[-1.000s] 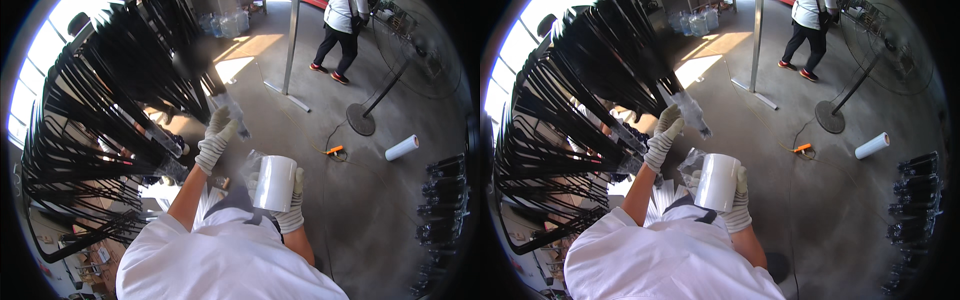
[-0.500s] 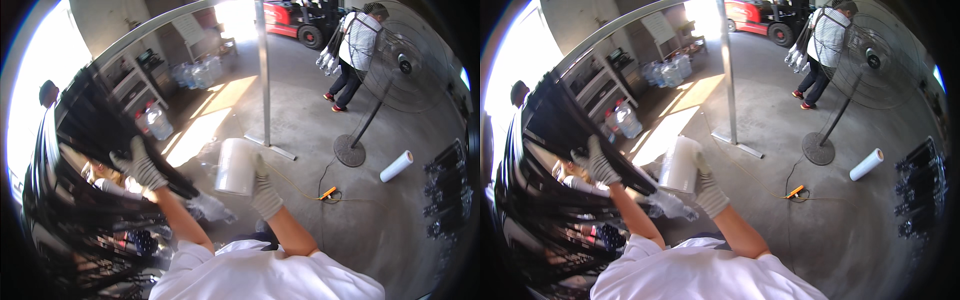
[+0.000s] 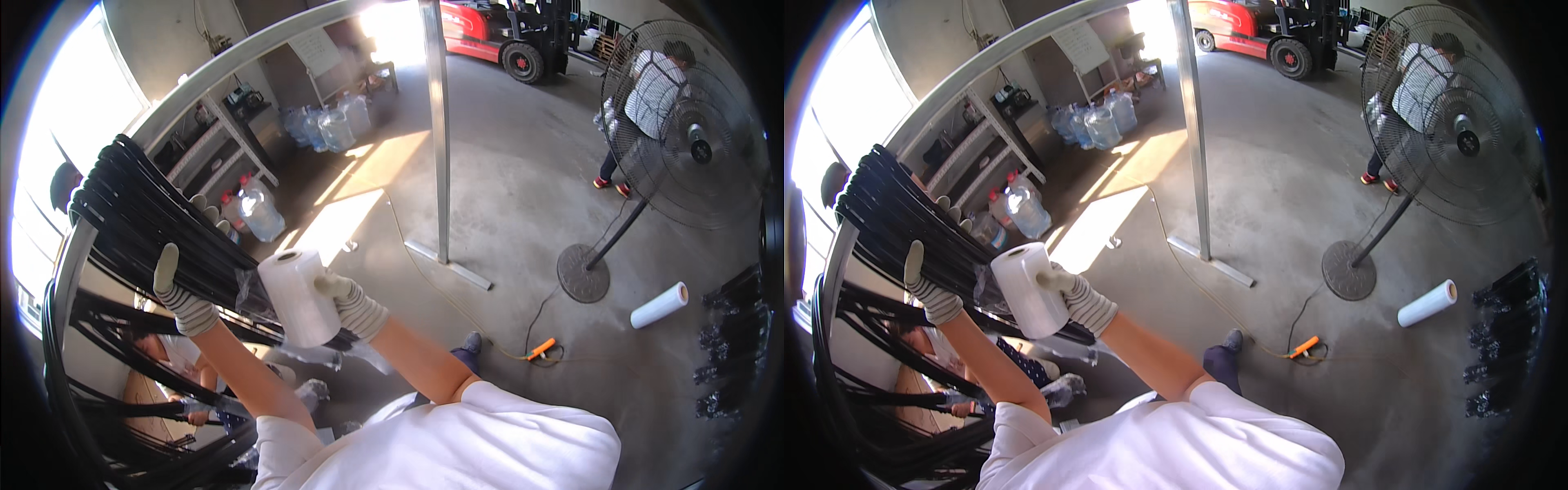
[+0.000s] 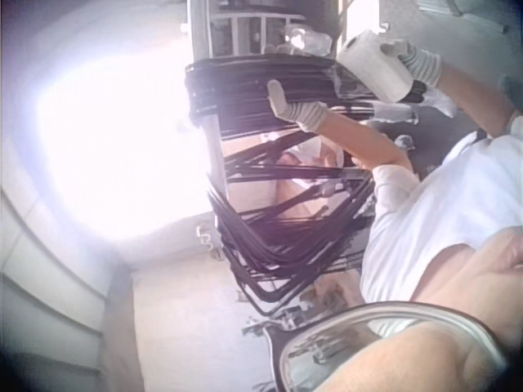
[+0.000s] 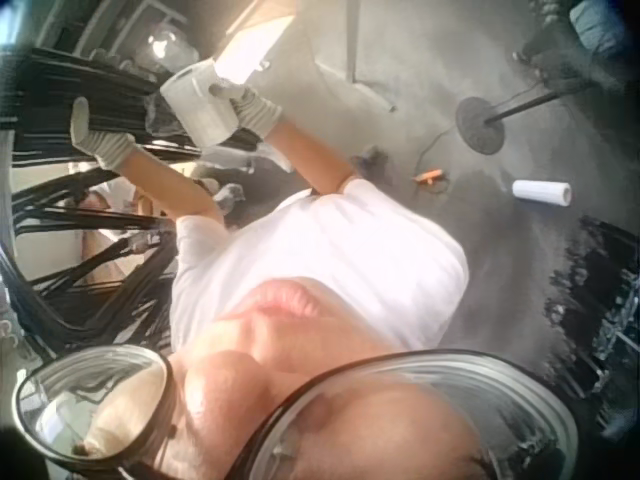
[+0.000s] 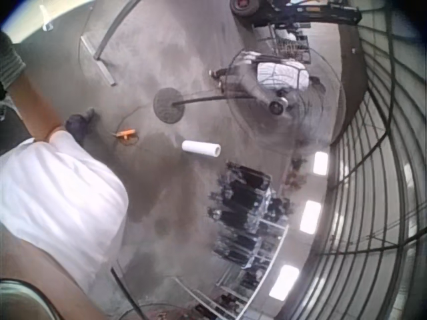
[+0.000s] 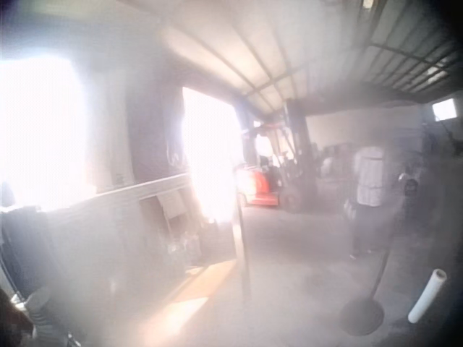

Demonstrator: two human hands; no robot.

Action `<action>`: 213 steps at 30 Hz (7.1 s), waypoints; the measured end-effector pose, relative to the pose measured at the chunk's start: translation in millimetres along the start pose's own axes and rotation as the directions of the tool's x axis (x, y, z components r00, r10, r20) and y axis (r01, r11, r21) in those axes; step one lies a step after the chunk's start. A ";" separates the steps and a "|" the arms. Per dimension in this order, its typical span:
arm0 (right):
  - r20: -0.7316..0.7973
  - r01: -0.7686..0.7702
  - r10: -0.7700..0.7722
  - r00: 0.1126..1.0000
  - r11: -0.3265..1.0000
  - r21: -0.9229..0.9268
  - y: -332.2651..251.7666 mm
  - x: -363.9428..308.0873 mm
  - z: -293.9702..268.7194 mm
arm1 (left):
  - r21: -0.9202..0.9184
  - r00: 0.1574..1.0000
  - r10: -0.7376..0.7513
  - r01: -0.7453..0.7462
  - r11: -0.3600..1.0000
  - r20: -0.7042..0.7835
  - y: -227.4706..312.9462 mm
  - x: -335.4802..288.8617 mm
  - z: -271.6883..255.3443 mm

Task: The person uses a roll of plastic wrap to wrap the ends of black metal frames. They handle individual frames and a stack of frames while working on a fabrication floor.

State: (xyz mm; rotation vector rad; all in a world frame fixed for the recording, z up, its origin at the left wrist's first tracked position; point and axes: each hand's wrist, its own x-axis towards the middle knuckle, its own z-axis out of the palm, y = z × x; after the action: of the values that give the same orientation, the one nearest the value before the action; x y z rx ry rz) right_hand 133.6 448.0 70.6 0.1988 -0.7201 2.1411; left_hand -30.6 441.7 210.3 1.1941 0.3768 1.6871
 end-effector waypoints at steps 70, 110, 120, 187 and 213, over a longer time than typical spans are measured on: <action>0.370 0.400 -0.373 0.851 0.917 0.005 -822.5 174.0 -323.5 | -0.056 0.841 0.355 -0.365 0.929 0.408 -567.3 597.6 367.4; 0.581 -0.374 -0.105 0.807 0.671 0.640 -705.7 450.8 -491.2 | 0.772 0.873 0.485 -0.273 0.575 -0.053 -584.4 711.7 119.1; 0.763 -0.755 0.211 0.611 0.445 0.482 -633.9 439.4 -515.3 | 0.556 0.948 0.315 -0.238 0.797 -0.045 -559.8 627.8 115.3; 0.336 -0.790 0.915 0.224 0.373 -0.487 -490.7 186.4 -705.4 | -0.385 -0.416 0.397 0.909 0.158 -0.818 -843.2 360.5 222.2; 0.061 -0.177 0.850 -0.523 -0.038 -0.984 -536.2 433.0 -707.2 | -0.694 -0.370 0.868 0.719 0.042 -0.330 -902.7 381.1 126.1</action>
State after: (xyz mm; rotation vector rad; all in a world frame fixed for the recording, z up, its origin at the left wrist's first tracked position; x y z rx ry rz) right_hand 350.0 1392.8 -118.4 1.0570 -3.3464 2.4512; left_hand 555.0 1142.5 -166.5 0.9607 -2.6934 0.0058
